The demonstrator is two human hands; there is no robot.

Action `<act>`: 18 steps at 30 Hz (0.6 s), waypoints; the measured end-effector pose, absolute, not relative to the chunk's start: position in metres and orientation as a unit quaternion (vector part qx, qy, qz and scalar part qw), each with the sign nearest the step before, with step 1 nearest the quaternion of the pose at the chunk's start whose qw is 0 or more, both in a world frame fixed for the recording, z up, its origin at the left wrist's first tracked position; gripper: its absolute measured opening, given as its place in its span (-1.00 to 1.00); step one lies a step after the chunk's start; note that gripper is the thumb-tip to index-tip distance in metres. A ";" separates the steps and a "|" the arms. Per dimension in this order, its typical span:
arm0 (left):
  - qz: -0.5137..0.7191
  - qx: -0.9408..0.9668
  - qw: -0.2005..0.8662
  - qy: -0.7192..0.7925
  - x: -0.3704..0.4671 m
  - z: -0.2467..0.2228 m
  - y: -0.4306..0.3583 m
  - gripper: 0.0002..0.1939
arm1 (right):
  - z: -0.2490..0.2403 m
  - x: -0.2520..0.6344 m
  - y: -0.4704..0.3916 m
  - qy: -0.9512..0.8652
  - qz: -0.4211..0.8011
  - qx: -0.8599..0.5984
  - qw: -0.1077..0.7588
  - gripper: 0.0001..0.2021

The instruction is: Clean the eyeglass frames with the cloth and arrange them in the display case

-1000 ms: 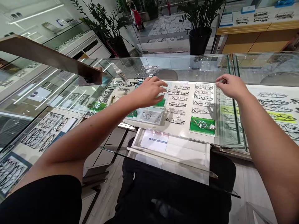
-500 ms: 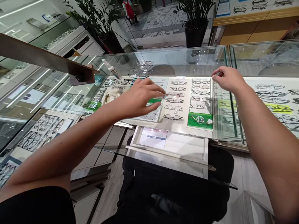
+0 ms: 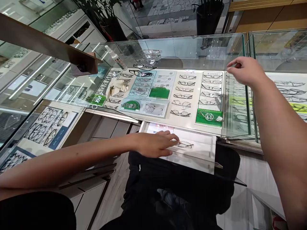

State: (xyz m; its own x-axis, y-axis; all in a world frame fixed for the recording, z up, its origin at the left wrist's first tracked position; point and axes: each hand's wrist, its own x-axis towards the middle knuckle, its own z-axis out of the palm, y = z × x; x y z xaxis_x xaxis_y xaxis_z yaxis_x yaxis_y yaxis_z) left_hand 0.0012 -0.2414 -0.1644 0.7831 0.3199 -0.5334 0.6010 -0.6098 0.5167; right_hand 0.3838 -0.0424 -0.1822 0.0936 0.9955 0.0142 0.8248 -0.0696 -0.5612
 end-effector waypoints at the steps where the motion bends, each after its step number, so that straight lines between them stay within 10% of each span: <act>1: -0.207 0.881 0.324 0.275 0.001 -0.181 -0.238 -0.46 | -0.183 0.384 -0.042 -0.646 0.193 -0.704 0.224 -0.82; 18: -0.263 0.896 0.123 0.336 0.029 -0.291 -0.191 -0.50 | -0.186 0.386 -0.040 -0.648 0.196 -0.697 0.236 -0.87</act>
State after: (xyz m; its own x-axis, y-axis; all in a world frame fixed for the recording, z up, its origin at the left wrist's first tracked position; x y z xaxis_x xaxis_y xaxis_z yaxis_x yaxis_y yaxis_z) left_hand 0.0292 -0.1912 -0.2906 0.6361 0.5379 -0.5532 0.6670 -0.7438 0.0438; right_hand 0.3857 -0.0402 -0.1861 0.0823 0.9961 0.0321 0.8107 -0.0482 -0.5834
